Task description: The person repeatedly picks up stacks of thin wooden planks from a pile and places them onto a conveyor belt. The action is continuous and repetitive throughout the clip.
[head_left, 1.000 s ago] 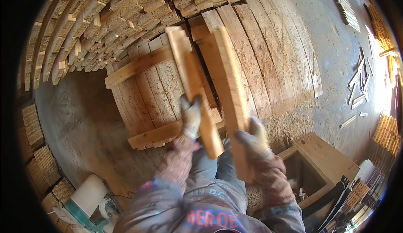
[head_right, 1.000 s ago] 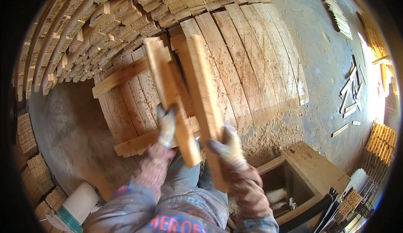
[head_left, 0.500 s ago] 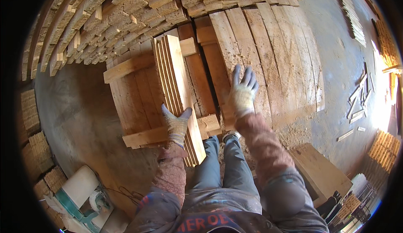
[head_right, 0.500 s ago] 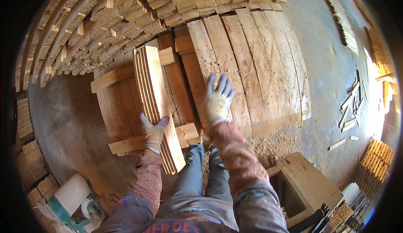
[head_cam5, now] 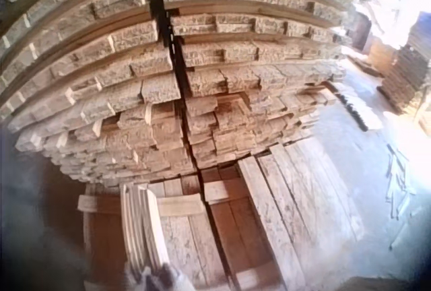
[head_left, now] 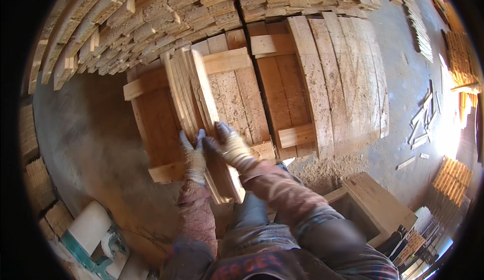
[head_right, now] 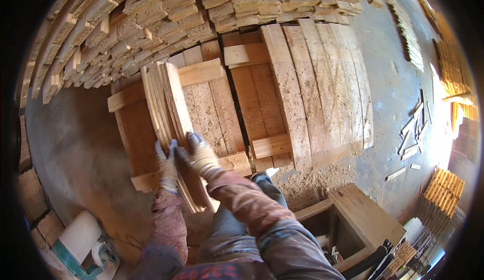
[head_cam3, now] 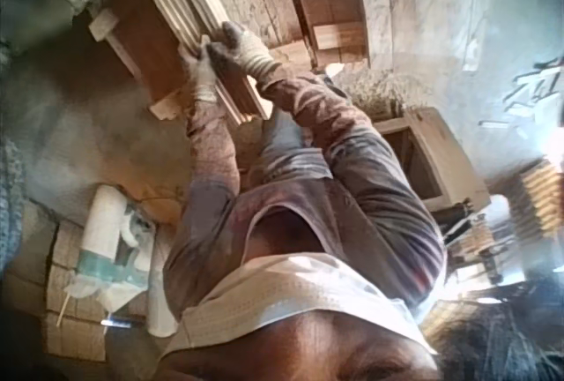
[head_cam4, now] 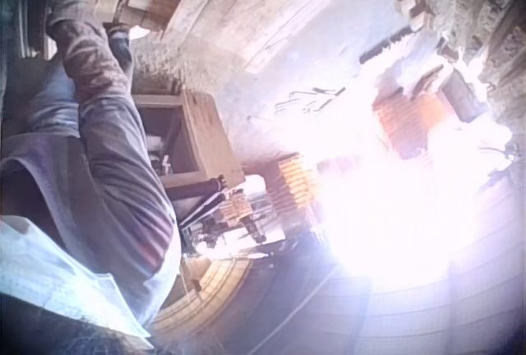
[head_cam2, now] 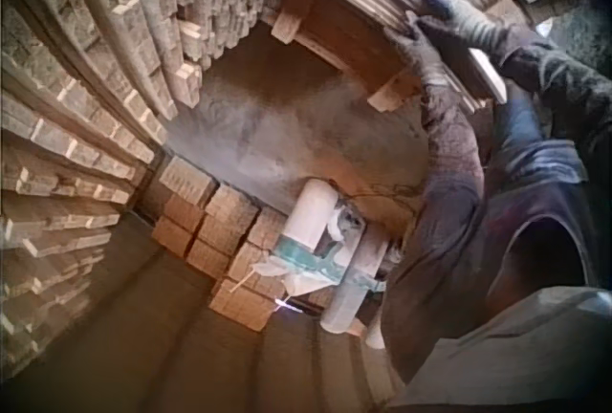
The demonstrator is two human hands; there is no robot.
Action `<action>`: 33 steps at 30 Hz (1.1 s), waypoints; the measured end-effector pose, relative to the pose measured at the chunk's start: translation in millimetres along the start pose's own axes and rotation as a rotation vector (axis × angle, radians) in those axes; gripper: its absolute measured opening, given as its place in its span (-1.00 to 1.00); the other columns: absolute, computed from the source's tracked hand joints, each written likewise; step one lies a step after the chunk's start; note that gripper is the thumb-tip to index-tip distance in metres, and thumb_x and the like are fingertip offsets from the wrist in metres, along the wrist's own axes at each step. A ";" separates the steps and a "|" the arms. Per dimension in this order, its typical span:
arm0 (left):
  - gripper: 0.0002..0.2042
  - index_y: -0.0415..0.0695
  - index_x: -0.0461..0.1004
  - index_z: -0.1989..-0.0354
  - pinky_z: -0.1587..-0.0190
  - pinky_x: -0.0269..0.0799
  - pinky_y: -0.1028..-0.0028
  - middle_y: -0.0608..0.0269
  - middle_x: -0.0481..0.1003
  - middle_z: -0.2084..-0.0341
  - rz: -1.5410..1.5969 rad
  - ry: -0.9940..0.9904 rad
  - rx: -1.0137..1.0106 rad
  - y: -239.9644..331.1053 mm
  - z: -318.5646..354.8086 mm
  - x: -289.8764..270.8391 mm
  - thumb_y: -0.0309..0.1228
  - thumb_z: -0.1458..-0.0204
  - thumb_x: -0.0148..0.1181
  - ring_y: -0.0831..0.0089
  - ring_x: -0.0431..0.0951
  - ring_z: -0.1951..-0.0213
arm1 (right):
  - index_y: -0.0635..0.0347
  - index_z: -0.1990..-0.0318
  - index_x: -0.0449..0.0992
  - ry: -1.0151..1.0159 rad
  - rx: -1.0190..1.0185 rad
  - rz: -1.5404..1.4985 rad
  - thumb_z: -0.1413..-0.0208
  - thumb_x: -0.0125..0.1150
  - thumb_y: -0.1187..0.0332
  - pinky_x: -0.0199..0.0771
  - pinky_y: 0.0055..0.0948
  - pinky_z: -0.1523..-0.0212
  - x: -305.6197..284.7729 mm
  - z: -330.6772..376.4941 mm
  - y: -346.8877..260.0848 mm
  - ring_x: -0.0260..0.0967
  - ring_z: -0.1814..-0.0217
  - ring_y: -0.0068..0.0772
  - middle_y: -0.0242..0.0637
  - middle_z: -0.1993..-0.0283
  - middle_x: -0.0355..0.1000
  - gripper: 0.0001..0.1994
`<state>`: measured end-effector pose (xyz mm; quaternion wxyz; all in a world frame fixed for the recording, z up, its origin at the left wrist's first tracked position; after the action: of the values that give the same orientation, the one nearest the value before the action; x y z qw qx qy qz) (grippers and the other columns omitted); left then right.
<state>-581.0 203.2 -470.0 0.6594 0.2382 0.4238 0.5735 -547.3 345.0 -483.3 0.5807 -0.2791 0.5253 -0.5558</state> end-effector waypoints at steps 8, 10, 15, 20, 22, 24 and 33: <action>0.31 0.34 -0.27 -0.57 -0.27 0.35 -0.14 -0.55 -0.04 -0.40 -0.844 0.208 -0.066 31.2 10.9 36.7 -0.07 0.31 0.65 -0.50 0.14 -0.36 | 0.23 -0.25 0.41 -0.680 0.128 0.116 -0.23 0.19 0.17 0.51 -0.18 -0.11 -40.2 15.7 7.9 0.51 -0.16 0.01 0.05 -0.06 0.55 -0.50; 0.30 0.36 -0.29 -0.58 -0.27 0.35 -0.13 -0.54 -0.05 -0.40 -0.818 0.257 0.024 23.0 16.9 30.1 -0.19 0.30 0.64 -0.49 0.13 -0.36 | 0.20 -0.32 0.39 -0.747 0.240 0.126 -0.23 0.24 0.10 0.51 -0.22 -0.15 -107.9 20.8 -6.5 0.51 -0.21 -0.14 0.02 -0.12 0.56 -0.43; 0.31 0.31 -0.32 -0.58 -0.30 0.31 -0.12 -0.54 -0.06 -0.39 -0.943 0.351 0.125 -19.0 -0.2 -29.9 -0.27 0.27 0.63 -0.46 0.13 -0.37 | 0.35 -0.12 0.51 0.099 0.401 -0.708 -0.26 0.35 0.30 0.51 -0.51 -0.10 -346.7 -22.7 107.5 0.49 -0.01 -0.43 -0.19 0.00 0.54 -0.62; 0.23 0.18 -0.25 -0.59 -0.36 0.21 -0.09 -0.42 -0.21 -0.49 -1.515 0.442 0.003 -2.1 -7.6 -10.1 -0.07 0.18 0.60 -0.37 0.05 -0.43 | 0.20 -0.32 0.38 0.695 0.138 0.810 -0.28 0.20 -0.05 0.40 0.00 -0.25 -582.9 -88.3 158.2 0.35 -0.27 0.24 0.17 -0.28 0.35 -0.38; 0.07 0.13 -0.13 -0.58 -0.33 0.27 -0.06 -0.33 -0.11 -0.50 -1.243 0.440 0.477 37.7 3.0 96.5 -0.07 0.03 0.52 -0.16 0.06 -0.47 | 0.20 -0.34 0.38 0.684 0.409 0.801 -0.31 0.06 -0.19 0.36 -0.03 -0.30 -627.7 -105.2 188.7 0.33 -0.33 0.26 0.17 -0.30 0.37 -0.32; -0.08 0.09 -0.06 -0.57 -0.30 0.33 0.07 -0.14 0.07 -0.45 -0.408 0.038 0.372 45.4 24.4 251.3 -0.15 -0.11 0.42 0.08 0.20 -0.39 | 0.23 -0.33 0.39 0.458 0.437 0.481 -0.33 -0.02 -0.23 0.32 -0.10 -0.34 -658.9 -114.4 254.4 0.33 -0.36 0.21 0.16 -0.29 0.41 -0.28; -0.51 -0.27 0.47 -0.24 -0.19 0.38 0.46 0.26 0.54 -0.08 0.184 -0.003 -0.024 10.7 80.0 396.4 -0.14 -0.31 0.22 0.46 0.48 -0.09 | 0.33 -0.23 0.44 0.197 0.369 -0.349 -0.22 0.41 0.10 0.49 -0.43 -0.04 -606.5 -108.7 203.2 0.46 0.00 -0.50 -0.30 0.00 0.56 -0.42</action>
<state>-527.1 599.2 -532.5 0.6075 0.2692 0.3924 0.6360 -472.7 988.6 -517.8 0.4632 -0.1993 0.4130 -0.7584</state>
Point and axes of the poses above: each hand's wrist, its own z-axis away from the middle knuckle, its own x-axis out of the palm, y = z × x, the point moved 3 cm from there along -z, towards the middle knuckle
